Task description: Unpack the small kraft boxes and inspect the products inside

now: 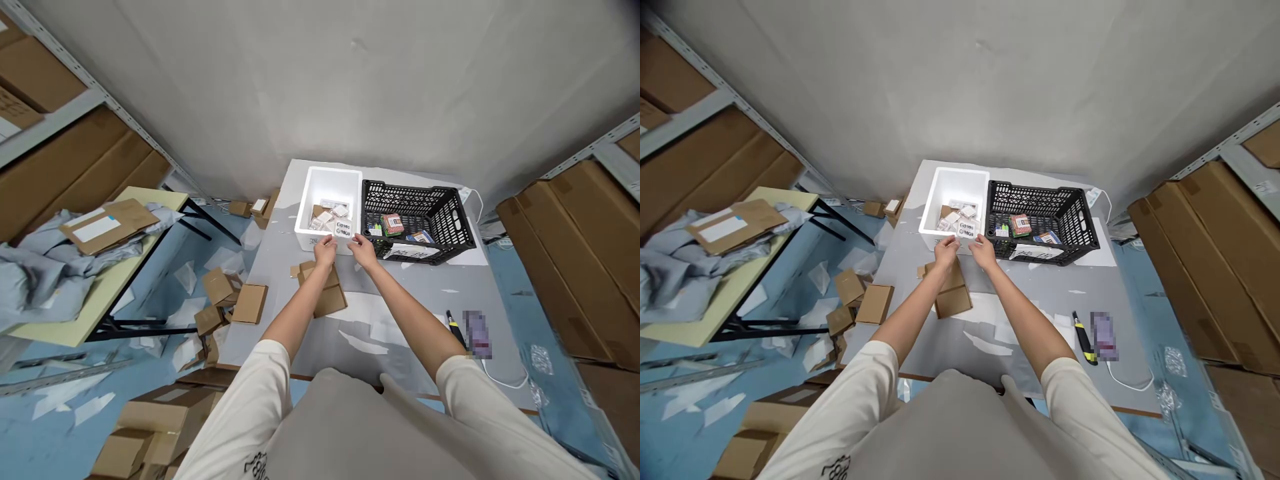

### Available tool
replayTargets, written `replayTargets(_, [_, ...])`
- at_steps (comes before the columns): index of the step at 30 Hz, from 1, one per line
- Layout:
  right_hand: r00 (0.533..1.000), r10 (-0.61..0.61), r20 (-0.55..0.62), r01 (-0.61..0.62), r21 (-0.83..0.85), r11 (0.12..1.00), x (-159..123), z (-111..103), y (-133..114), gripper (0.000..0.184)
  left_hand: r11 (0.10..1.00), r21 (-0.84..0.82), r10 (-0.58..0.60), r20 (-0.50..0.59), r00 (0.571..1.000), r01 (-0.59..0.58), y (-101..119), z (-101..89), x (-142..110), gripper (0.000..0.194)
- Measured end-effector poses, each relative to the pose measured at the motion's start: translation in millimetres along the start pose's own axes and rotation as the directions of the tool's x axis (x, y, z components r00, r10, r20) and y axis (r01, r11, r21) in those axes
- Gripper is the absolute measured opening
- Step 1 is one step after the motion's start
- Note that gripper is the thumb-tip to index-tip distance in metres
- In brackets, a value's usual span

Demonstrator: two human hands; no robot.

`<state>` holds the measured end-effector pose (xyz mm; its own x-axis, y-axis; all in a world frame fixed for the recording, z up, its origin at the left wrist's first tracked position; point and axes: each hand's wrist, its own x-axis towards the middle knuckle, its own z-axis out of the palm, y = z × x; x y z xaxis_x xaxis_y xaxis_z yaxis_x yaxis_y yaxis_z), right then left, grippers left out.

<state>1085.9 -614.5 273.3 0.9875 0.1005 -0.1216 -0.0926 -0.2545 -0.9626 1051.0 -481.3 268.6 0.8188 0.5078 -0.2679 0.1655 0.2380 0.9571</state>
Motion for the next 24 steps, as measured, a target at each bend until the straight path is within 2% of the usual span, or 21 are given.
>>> replayTargets(2, [1.0,-0.006,0.007,0.006,0.009,1.0,-2,3,4,0.053,1.0,0.007,0.013,0.003,1.0,-0.013,-7,-1.5,-1,0.044])
replayTargets(5, [0.999,-0.023,0.047,0.025,-0.036,0.999,-15,1,17,0.044,0.999,0.031,-0.03,0.081,0.996,0.028,-25,-7.1,-13,0.046])
replayTargets(11, [0.995,0.004,0.097,0.005,-0.093,0.996,-46,-25,43,0.036,0.994,0.092,-0.068,0.122,0.99,0.057,-50,-7.8,-45,0.033])
replayTargets(17, [0.997,0.053,0.058,-0.047,-0.097,0.994,-74,-82,66,0.03,0.989,0.143,-0.068,0.159,0.985,0.045,-64,19.3,-81,0.027])
replayTargets(24, [0.991,0.129,0.048,-0.123,-0.115,0.986,-123,-170,125,0.03,0.967,0.245,-0.128,0.26,0.957,0.063,-103,76.7,-149,0.019])
